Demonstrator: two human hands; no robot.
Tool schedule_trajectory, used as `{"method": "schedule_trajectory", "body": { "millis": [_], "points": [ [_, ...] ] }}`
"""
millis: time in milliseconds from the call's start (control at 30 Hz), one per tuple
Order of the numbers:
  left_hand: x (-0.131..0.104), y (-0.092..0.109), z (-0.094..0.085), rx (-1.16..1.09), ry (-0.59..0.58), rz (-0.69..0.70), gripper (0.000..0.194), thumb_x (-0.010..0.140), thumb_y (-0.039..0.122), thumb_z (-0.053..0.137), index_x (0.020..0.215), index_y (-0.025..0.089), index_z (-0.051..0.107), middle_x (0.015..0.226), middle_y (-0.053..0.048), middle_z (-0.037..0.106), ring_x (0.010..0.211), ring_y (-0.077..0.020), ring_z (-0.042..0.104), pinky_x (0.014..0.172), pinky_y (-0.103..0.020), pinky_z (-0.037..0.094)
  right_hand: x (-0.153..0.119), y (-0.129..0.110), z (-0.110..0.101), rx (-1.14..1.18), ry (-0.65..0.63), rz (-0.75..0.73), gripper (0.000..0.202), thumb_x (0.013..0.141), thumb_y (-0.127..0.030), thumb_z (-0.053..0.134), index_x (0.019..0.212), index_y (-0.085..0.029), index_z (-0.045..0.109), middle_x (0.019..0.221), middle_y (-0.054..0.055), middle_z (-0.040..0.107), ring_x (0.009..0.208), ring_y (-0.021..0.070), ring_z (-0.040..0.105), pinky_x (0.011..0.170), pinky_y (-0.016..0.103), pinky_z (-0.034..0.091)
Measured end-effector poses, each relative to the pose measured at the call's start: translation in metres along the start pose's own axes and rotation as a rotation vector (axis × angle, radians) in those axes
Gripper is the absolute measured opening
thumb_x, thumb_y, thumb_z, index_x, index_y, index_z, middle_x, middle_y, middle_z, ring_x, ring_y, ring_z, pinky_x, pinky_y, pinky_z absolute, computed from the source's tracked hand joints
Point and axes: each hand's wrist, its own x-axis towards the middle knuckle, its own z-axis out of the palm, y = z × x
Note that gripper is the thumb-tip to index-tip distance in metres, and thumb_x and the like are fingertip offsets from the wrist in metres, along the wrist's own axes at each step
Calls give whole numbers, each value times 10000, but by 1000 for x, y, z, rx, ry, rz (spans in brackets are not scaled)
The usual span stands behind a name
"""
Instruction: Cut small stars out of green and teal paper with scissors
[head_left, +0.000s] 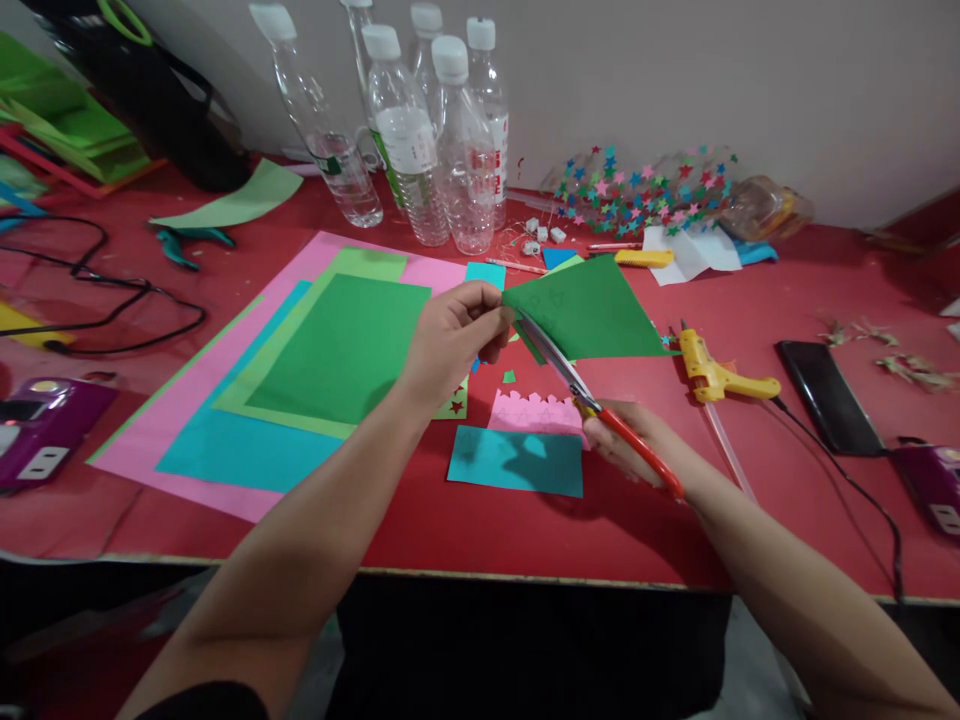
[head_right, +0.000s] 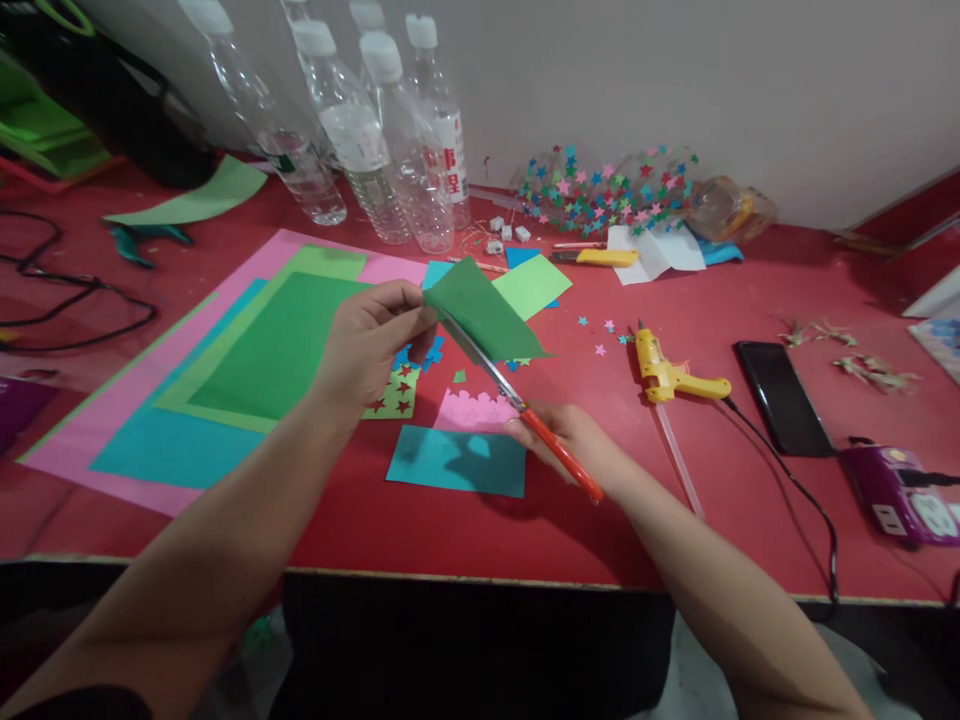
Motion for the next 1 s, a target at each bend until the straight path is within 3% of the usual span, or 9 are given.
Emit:
{"method": "schedule_trajectory", "body": {
  "millis": [200,367,667,1000],
  "points": [
    [0,-1,0,-58,-15,-43,157,734,250,646,634,168,557,502,34,566,385,-53,480,391,-190,372,1,4,1,-21,3,0,369,890,-488,464,660,-211,384,462,-76,363,397,76,320,437,228,224],
    [0,-2,0,-47,2,-2,135,727,215,646,629,170,565,488,41,552,379,-51,468,382,-188,360,1,5,1,-10,2,4,354,887,-460,476,656,-212,377,467,-75,369,396,72,321,431,227,230],
    [-1,-2,1,2,-18,18,134,740,186,607,616,179,557,466,46,533,380,-52,451,384,-182,358,2,7,2,-4,6,-40,422,864,-574,463,663,-209,396,474,-66,380,397,71,320,419,229,227],
    [0,-2,1,-4,-11,13,130,727,179,605,608,182,552,461,46,526,378,-56,445,382,-189,352,1,2,4,-3,24,-3,406,859,-553,475,655,-217,374,464,-74,350,402,77,309,437,237,217]
  ]
}}
